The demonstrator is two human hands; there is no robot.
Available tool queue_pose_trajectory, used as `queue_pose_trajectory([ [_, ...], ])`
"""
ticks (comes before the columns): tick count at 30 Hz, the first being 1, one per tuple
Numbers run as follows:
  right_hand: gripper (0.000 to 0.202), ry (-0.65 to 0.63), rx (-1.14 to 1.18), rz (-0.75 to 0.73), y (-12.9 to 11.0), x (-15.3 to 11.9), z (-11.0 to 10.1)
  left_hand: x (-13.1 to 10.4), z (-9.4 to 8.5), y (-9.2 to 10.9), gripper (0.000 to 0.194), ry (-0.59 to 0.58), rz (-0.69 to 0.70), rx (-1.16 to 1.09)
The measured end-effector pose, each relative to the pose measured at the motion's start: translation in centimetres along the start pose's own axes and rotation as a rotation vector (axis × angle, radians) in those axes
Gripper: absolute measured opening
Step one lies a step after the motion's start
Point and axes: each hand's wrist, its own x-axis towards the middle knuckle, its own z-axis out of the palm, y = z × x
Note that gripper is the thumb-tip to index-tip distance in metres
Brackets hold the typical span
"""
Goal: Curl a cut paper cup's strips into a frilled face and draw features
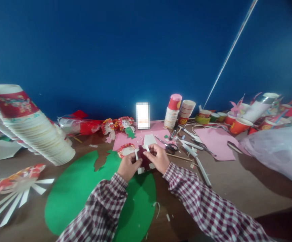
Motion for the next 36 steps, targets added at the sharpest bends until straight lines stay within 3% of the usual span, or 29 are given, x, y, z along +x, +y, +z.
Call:
queue_pose_trajectory([
  [26,0.014,0.027,0.001,-0.011,0.0,0.2,-0.1,0.2,-0.1,-0.2,0.030,0.011,0.042,0.018],
  [36,0.016,0.218,0.019,0.001,0.1,1.3,-1.4,-0.2,0.1,0.3,0.023,-0.003,0.014,0.101],
])
